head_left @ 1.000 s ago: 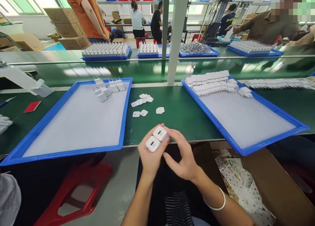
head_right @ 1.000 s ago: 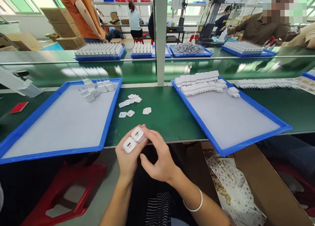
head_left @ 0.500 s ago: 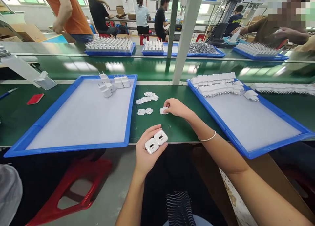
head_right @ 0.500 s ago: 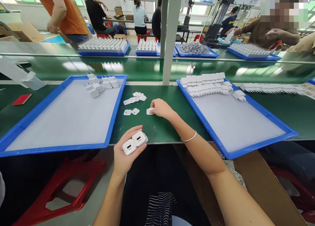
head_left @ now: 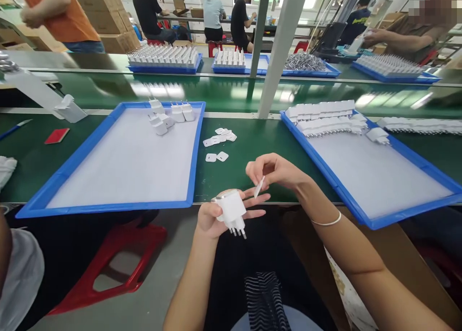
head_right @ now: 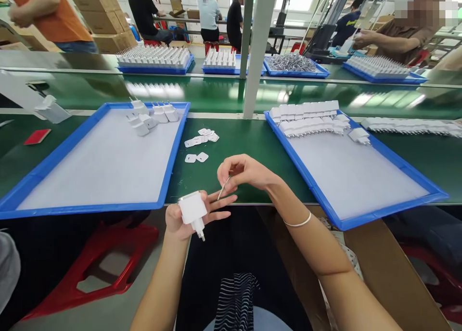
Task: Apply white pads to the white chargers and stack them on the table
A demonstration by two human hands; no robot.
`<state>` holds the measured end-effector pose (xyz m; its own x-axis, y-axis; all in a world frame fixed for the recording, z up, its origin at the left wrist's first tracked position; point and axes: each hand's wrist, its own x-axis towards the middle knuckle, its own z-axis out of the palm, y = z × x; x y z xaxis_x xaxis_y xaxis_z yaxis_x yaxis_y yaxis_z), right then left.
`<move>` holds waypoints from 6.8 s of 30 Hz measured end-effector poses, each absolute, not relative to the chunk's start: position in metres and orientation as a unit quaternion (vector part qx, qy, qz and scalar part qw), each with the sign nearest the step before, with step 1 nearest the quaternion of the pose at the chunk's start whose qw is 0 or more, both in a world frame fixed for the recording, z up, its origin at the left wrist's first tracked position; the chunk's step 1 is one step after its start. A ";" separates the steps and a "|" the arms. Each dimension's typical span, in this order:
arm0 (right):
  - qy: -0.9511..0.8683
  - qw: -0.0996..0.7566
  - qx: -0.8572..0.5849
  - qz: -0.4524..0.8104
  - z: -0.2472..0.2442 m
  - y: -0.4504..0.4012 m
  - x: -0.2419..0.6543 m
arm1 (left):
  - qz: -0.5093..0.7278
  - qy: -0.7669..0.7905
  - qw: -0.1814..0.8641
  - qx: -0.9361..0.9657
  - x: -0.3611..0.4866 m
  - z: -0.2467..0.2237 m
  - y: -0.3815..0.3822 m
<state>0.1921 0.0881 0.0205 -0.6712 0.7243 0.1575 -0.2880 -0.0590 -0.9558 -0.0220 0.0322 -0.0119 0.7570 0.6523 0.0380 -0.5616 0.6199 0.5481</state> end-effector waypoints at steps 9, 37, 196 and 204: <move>-0.540 0.278 -0.193 0.770 0.019 0.084 0.195 | 0.358 0.206 0.837 0.359 -0.006 -0.004 0.028; -0.431 0.529 -0.411 0.604 0.035 -0.027 0.198 | 0.528 0.402 0.258 0.702 0.018 0.012 -0.005; -0.513 0.412 -0.569 0.492 0.047 -0.033 0.189 | 0.461 0.314 0.221 0.800 0.029 -0.013 0.003; -0.530 0.362 -0.590 0.489 0.044 -0.023 0.188 | 0.465 0.304 0.202 0.807 0.029 -0.024 0.008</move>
<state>0.1884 -0.0227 0.0441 -0.0408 0.9804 -0.1928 0.2720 -0.1748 -0.9463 0.0291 0.0076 -0.0242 0.3829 0.6774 0.6281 0.3023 -0.7344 0.6077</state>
